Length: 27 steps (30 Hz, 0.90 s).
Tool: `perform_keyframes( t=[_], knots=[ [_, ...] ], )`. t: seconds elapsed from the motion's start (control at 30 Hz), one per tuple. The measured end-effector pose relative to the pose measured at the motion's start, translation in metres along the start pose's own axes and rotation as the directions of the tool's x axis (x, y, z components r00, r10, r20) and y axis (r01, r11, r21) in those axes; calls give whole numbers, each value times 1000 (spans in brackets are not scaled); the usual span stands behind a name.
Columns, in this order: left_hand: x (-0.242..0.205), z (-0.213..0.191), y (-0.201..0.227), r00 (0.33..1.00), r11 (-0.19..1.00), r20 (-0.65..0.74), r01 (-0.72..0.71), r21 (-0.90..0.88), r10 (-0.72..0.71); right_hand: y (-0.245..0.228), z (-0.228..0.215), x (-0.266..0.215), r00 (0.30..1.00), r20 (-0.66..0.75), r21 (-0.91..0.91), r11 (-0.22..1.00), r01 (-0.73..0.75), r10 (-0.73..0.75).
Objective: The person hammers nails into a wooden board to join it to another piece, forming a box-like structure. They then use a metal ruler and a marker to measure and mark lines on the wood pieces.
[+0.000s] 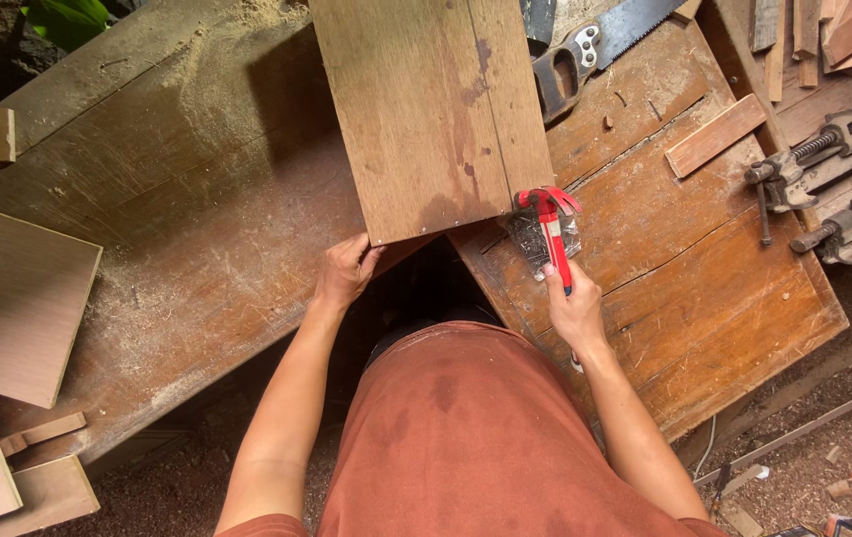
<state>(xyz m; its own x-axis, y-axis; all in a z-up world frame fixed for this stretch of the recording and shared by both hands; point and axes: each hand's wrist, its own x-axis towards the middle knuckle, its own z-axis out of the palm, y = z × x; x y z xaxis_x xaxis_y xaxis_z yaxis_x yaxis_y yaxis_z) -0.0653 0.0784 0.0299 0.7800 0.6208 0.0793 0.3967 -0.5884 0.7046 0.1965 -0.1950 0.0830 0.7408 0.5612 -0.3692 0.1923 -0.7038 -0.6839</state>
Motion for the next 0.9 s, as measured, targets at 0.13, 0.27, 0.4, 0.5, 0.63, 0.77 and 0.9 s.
perform_keyframes(
  t=[0.13,0.27,0.4,0.5,0.63,0.77,0.9],
  knots=[
    [-2,-2,2,1000,1000,7,12,14,-12,2,-2,-1,1000,-1,9,1000,21,-21],
    [-5,7,-3,998,997,16,62,43,-62,-2,-4,-6,999,25,-35,999,22,-21],
    [-8,14,-9,998,998,-13,58,12,-58,-8,-6,-10,997,45,-62,996,66,-63],
    [-9,15,-7,995,995,-35,94,25,-93,-13,-6,-12,994,53,-85,992,97,-93],
    [-10,12,1,992,994,-66,110,12,-109,-27,-4,-13,989,79,-104,986,134,-126],
    [-11,10,7,981,982,-45,189,6,-189,-37,-11,-10,968,217,-316,947,-54,128],
    [-11,6,14,988,993,-98,116,-32,-118,-26,-11,-8,994,97,-119,990,69,-57]
  ],
)
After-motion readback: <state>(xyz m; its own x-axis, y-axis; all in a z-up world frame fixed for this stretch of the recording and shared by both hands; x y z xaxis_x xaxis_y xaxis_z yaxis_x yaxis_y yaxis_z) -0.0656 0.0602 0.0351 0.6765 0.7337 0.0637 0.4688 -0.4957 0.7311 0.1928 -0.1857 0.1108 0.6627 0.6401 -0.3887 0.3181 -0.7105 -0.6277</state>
